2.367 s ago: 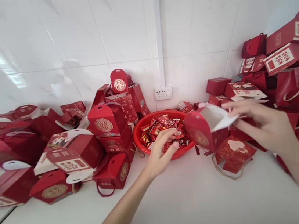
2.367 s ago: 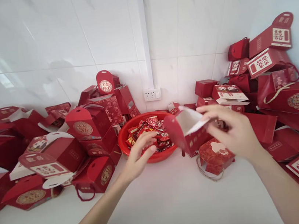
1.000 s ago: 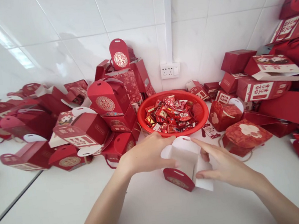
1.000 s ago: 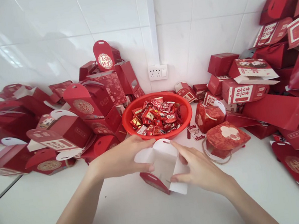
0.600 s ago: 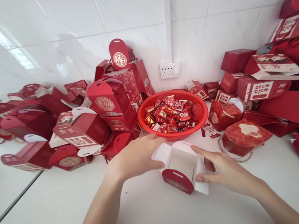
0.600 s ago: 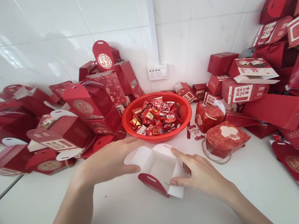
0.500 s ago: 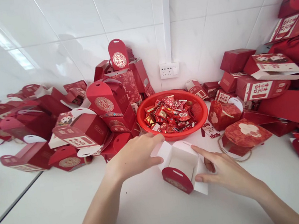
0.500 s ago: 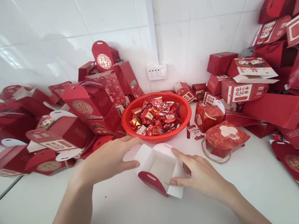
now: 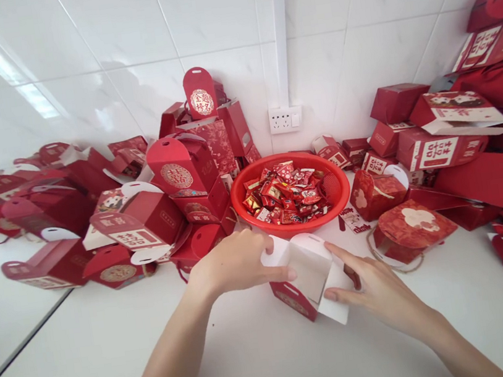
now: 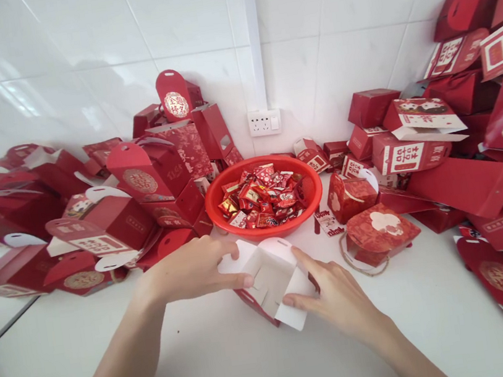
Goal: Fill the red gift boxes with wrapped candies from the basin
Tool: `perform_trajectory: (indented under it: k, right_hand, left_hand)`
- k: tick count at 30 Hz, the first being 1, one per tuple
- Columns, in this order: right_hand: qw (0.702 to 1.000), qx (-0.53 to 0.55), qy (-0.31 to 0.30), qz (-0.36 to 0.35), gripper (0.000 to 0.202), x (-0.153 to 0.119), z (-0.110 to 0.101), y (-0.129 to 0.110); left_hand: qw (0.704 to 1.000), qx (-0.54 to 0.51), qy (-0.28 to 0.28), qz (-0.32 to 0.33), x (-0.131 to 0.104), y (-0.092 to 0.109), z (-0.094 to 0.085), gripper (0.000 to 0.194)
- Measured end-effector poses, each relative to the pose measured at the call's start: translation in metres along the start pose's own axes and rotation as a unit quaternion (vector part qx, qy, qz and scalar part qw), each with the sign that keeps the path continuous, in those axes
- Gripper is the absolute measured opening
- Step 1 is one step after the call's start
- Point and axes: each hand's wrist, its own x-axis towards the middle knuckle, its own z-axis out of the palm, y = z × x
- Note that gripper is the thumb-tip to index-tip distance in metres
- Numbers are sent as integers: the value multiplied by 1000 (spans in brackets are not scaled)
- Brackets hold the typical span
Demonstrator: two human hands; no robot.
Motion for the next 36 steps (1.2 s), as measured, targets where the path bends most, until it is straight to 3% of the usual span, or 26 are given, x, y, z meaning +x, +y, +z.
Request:
perform_trajectory:
  k: [6,9,15,20,26,31,36]
  right_hand:
    - [1000,19,-2,15,87,0,6,3]
    - [1000,13,5,11,85,1,8,3]
    - [998,20,60,-3,77,1,10,10]
    - [992,20,101,-66,65,0,7,17]
    - [963,36,214,-157,42,4,-11,10]
    - [951,83,256,-152,27,40,-41,-2]
    - [978,57,174,-98,32,118,-55,0]
  left_hand:
    - [997,11,-64,48,-2,-5,-5,65]
    - [998,19,-57,32,3,-3,0,62]
    - [998,36,-36,39,11,8,8,37]
    - [999,32,4,42,3,13,7,34]
    - [998,11,9,63,-5,5,4,39]
    - [995,11,68,71,-3,-3,-7,37]
    - [980,-40,154,122,31,-17,-4,31]
